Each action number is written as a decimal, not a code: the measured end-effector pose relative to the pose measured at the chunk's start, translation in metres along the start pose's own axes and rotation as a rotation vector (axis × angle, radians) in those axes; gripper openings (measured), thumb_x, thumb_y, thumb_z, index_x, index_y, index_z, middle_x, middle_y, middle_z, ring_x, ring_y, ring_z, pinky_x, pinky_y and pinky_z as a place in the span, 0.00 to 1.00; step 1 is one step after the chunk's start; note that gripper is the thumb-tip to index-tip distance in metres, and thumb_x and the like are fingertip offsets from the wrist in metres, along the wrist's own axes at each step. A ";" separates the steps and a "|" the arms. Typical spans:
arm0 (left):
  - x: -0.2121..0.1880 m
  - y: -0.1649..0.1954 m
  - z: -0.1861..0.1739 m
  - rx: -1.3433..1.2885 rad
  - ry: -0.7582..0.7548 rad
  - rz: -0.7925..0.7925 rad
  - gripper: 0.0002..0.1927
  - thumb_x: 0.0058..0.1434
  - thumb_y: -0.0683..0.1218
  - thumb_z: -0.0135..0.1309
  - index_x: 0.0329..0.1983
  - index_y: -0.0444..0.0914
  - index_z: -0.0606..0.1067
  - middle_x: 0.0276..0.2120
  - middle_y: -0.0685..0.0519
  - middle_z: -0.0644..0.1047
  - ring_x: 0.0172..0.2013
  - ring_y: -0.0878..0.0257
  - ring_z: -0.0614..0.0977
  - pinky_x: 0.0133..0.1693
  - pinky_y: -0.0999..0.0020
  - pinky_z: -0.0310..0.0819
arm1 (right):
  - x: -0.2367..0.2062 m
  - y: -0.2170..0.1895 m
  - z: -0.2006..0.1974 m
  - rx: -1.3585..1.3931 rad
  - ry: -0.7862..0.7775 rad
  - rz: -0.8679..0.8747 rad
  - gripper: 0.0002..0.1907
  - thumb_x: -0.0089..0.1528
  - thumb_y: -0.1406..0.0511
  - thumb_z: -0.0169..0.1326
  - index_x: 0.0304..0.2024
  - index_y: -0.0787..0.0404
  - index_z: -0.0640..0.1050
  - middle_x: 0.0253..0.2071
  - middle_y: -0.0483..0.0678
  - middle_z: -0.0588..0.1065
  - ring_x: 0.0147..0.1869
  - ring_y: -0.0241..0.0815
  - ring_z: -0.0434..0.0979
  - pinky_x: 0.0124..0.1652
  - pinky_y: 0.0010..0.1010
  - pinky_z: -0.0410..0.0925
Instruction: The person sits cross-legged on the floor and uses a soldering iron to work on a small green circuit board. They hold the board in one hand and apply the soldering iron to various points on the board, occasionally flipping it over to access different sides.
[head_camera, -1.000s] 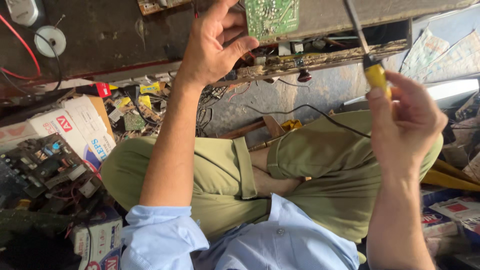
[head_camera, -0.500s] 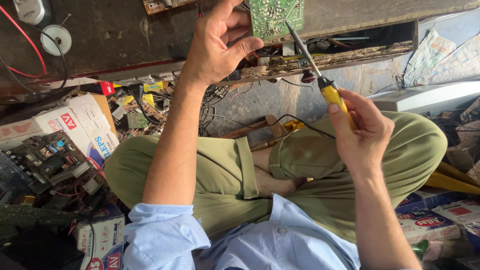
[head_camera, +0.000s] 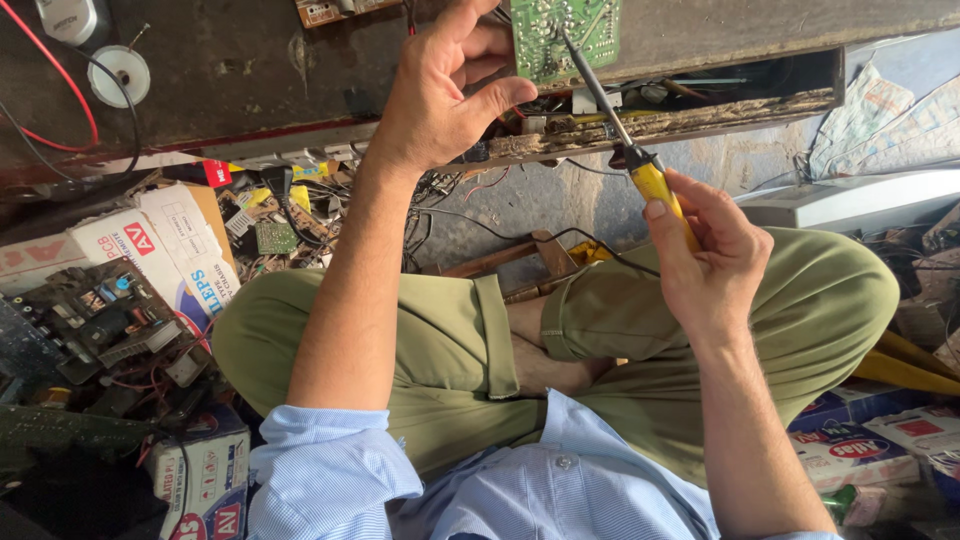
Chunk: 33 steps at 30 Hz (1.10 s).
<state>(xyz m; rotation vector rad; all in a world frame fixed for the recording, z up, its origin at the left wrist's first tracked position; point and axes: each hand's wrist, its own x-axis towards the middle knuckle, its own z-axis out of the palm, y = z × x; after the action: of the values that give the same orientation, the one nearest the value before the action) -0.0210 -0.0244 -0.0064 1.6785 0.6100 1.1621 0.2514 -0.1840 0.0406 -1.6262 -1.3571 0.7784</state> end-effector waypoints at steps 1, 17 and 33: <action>0.000 0.000 0.000 -0.005 0.000 0.004 0.34 0.74 0.39 0.68 0.74 0.39 0.60 0.53 0.46 0.82 0.55 0.63 0.85 0.62 0.66 0.84 | 0.000 0.001 0.000 0.010 -0.001 -0.011 0.11 0.71 0.69 0.62 0.56 0.66 0.81 0.40 0.42 0.79 0.42 0.23 0.74 0.41 0.15 0.68; 0.001 -0.001 0.005 0.001 0.033 0.019 0.37 0.71 0.37 0.69 0.77 0.40 0.61 0.53 0.48 0.82 0.51 0.66 0.83 0.58 0.71 0.84 | 0.005 0.014 0.000 0.331 -0.116 0.272 0.11 0.68 0.71 0.59 0.54 0.64 0.81 0.33 0.48 0.81 0.25 0.24 0.68 0.23 0.17 0.58; 0.003 0.000 0.010 0.007 0.048 0.102 0.31 0.72 0.32 0.66 0.70 0.39 0.62 0.55 0.46 0.80 0.53 0.61 0.86 0.54 0.66 0.84 | -0.011 -0.002 0.017 0.118 0.016 0.078 0.12 0.71 0.71 0.58 0.56 0.68 0.79 0.42 0.45 0.79 0.43 0.25 0.76 0.39 0.15 0.67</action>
<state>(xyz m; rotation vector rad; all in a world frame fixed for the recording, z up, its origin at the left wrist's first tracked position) -0.0112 -0.0266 -0.0059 1.7082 0.5649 1.2773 0.2334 -0.1913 0.0347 -1.5968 -1.2188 0.8736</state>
